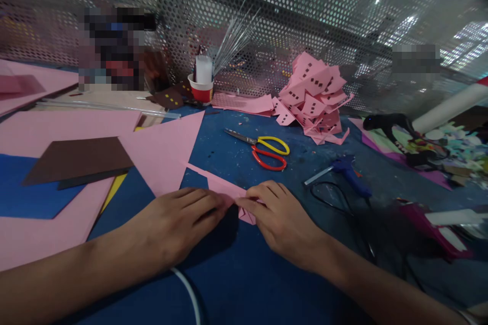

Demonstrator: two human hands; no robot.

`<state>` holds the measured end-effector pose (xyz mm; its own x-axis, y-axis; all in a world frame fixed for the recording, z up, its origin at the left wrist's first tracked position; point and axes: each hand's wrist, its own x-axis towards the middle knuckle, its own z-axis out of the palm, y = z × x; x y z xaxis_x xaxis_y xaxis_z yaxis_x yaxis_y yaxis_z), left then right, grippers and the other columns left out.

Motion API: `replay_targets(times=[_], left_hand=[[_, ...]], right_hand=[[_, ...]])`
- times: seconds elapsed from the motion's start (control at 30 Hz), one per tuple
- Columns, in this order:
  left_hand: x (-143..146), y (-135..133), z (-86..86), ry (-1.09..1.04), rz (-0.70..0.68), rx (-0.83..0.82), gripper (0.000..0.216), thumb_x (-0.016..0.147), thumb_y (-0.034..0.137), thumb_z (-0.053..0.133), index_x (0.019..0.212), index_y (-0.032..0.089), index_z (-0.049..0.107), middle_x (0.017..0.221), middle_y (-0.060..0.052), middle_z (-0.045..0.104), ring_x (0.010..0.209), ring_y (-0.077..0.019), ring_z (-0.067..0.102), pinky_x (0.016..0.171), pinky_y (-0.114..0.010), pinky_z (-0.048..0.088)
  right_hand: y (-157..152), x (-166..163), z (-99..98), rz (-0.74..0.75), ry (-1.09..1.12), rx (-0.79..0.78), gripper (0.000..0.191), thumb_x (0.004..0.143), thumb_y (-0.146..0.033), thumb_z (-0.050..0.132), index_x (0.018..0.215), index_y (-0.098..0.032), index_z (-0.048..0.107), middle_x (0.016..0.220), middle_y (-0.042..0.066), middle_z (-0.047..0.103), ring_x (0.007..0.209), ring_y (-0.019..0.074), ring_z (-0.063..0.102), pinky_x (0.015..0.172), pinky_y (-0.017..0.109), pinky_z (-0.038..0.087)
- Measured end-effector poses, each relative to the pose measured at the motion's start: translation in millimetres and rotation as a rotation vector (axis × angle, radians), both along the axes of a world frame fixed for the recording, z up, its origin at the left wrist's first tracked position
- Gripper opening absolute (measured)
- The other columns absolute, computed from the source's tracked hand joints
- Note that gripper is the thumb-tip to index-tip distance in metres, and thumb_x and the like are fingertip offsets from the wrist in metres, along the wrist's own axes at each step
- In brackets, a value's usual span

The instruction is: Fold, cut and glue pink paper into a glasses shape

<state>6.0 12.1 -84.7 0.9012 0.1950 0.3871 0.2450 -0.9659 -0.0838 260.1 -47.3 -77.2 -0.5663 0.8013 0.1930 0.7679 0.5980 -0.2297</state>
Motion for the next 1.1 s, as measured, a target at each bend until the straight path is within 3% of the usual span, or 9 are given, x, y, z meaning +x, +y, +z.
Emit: replay_targets(times=[0.27,0.67,0.83,1.1], left_hand=[[-1.4,-10.6,5.5,0.097,0.011,0.089,0.042,0.095,0.006,0.038,0.132,0.008,0.056,0.127,-0.014,0.065,0.118,-0.0269,0.057,0.099,-0.04,0.05],[0.3,-16.9,1.9,0.102,0.027,0.14,0.039,0.093,0.005,0.038,0.127,0.006,0.058,0.124,-0.016,0.065,0.115,-0.0292,0.058,0.097,-0.042,0.05],[0.1,-16.3,3.5,0.116,0.009,0.138,0.038,0.093,0.005,0.039,0.126,0.003,0.058,0.123,-0.017,0.066,0.112,-0.0293,0.06,0.094,-0.042,0.052],[2.2,-12.5,6.2,0.122,0.032,0.075,0.037,0.095,0.007,0.039,0.124,0.01,0.06,0.122,-0.013,0.066,0.111,-0.0258,0.06,0.093,-0.039,0.052]], right_hand=[[0.9,-0.7,0.9,-0.001,-0.019,-0.014,0.041,0.097,-0.012,0.044,0.136,-0.021,0.055,0.121,0.01,0.06,0.106,0.0233,0.048,0.088,0.039,0.042],[-2.3,0.0,-0.3,0.009,-0.029,0.031,0.038,0.099,-0.014,0.043,0.134,-0.02,0.057,0.119,0.011,0.061,0.105,0.0227,0.05,0.087,0.039,0.043],[-2.8,3.3,-2.9,0.029,0.047,0.102,0.033,0.098,-0.012,0.044,0.123,-0.018,0.064,0.113,0.009,0.064,0.103,0.0215,0.053,0.088,0.037,0.044],[-2.0,2.9,-3.5,0.025,0.055,0.123,0.028,0.099,-0.014,0.045,0.115,-0.018,0.068,0.109,0.009,0.066,0.1,0.0206,0.056,0.084,0.036,0.046]])
